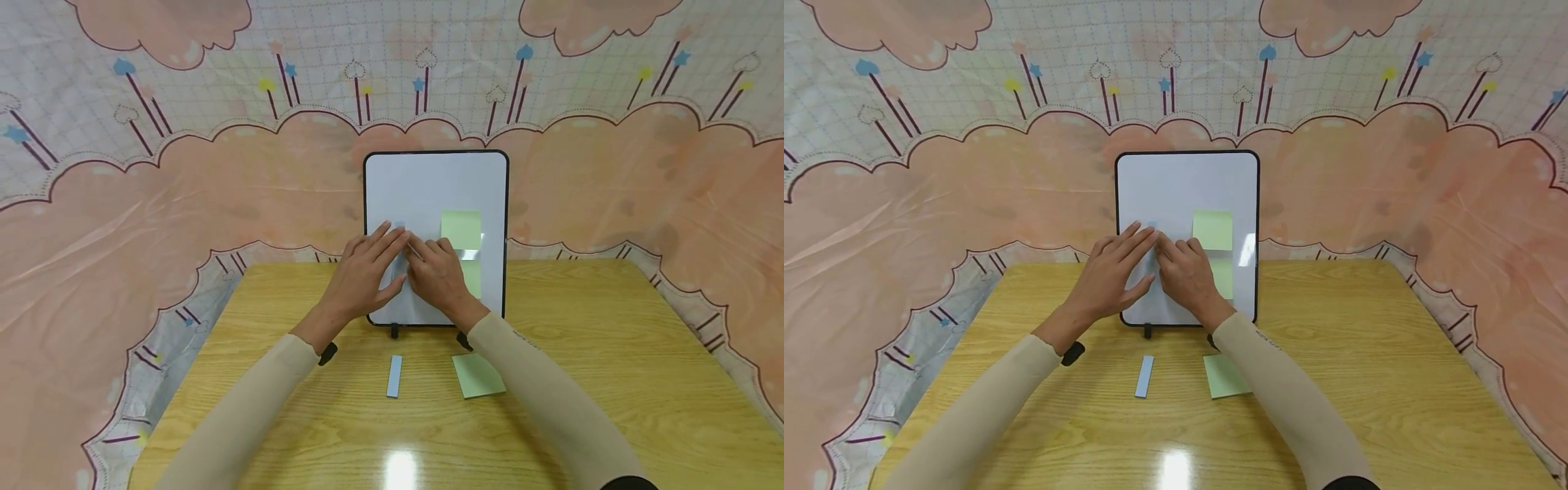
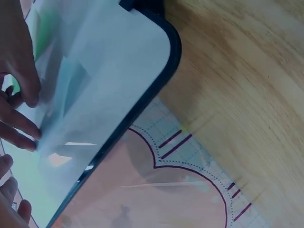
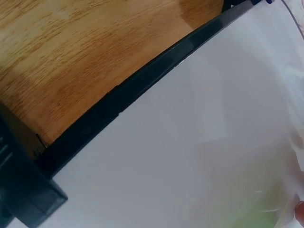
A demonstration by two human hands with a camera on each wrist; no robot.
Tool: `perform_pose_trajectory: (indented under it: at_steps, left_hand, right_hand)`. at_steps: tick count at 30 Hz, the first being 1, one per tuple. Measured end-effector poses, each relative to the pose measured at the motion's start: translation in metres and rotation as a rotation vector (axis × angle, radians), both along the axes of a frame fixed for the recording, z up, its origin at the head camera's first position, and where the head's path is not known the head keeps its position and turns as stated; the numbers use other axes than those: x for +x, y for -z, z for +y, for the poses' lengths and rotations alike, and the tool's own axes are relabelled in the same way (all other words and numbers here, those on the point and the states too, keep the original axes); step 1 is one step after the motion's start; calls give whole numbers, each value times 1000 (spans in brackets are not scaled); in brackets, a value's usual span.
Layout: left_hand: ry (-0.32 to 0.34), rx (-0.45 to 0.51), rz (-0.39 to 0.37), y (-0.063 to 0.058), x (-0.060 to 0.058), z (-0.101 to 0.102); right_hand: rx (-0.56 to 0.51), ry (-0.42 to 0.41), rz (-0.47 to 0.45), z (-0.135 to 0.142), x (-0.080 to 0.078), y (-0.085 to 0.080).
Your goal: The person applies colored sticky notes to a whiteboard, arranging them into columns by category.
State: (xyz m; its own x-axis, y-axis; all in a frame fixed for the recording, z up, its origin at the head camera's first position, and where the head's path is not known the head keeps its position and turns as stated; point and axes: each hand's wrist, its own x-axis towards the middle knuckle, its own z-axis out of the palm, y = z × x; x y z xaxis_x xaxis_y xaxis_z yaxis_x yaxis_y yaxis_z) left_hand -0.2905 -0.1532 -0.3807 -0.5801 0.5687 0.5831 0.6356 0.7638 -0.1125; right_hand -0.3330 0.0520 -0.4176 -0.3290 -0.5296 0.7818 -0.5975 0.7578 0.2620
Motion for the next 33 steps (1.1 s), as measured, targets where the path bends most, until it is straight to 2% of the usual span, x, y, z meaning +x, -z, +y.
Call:
perform_pose_trajectory:
  at_steps: [9, 26, 33]
  left_hand:
    - [-47, -36, -78, 0, -17, 2]
    - [-130, -94, -133, 3, -27, 2]
    - [-151, -102, -127, 5, -28, 2]
  right_hand:
    - [-8, -11, 2, 0, -1, 0]
    - [-1, -9, 22, -1, -4, 2]
    - [-4, -9, 17, -1, -4, 3]
